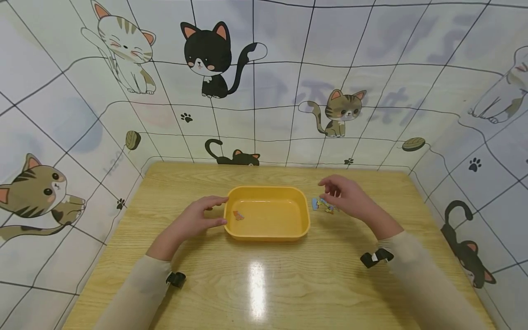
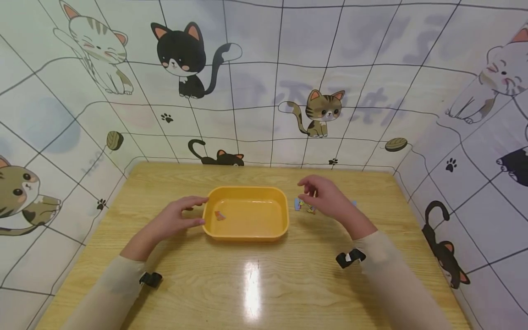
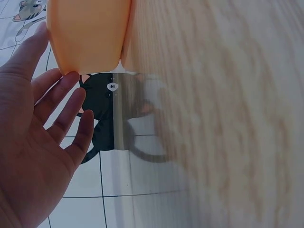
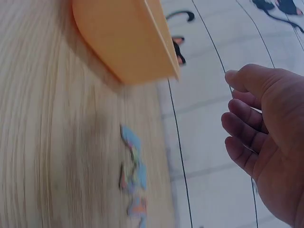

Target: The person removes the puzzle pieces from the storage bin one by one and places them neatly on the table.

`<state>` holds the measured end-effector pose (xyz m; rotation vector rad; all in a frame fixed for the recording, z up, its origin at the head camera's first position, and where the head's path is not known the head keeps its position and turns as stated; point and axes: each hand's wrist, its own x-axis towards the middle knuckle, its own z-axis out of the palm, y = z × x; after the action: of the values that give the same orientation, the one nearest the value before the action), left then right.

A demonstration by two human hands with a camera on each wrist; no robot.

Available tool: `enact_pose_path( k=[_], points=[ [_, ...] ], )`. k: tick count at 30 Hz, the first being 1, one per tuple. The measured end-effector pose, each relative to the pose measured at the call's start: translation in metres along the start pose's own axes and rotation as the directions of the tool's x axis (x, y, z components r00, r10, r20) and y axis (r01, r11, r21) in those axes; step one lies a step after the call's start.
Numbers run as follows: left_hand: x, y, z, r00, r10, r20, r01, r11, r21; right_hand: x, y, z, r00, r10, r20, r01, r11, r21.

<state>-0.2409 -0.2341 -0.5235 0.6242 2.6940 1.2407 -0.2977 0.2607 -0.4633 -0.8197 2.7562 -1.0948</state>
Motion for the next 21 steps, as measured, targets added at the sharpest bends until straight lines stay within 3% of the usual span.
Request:
enact_pose_path(
  k=[5,11,21],
  points=[
    [0.001,0.001,0.0,1.0,-0.001,0.002,0.001,1.0,0.001,0.021,-0.026,0.026,0.992,-0.079,0.094,0.079,0.997,0.01],
    [0.002,-0.001,0.001,1.0,0.0,0.004,0.0,1.0,0.002,0.044,-0.046,0.058,0.962,-0.163,0.219,0.169,0.986,-0.006],
    [0.001,0.002,0.0,1.0,-0.012,0.011,0.012,1.0,0.008,0.08,-0.069,0.098,0.899,-0.16,0.407,0.209,0.975,-0.078]
  ],
)
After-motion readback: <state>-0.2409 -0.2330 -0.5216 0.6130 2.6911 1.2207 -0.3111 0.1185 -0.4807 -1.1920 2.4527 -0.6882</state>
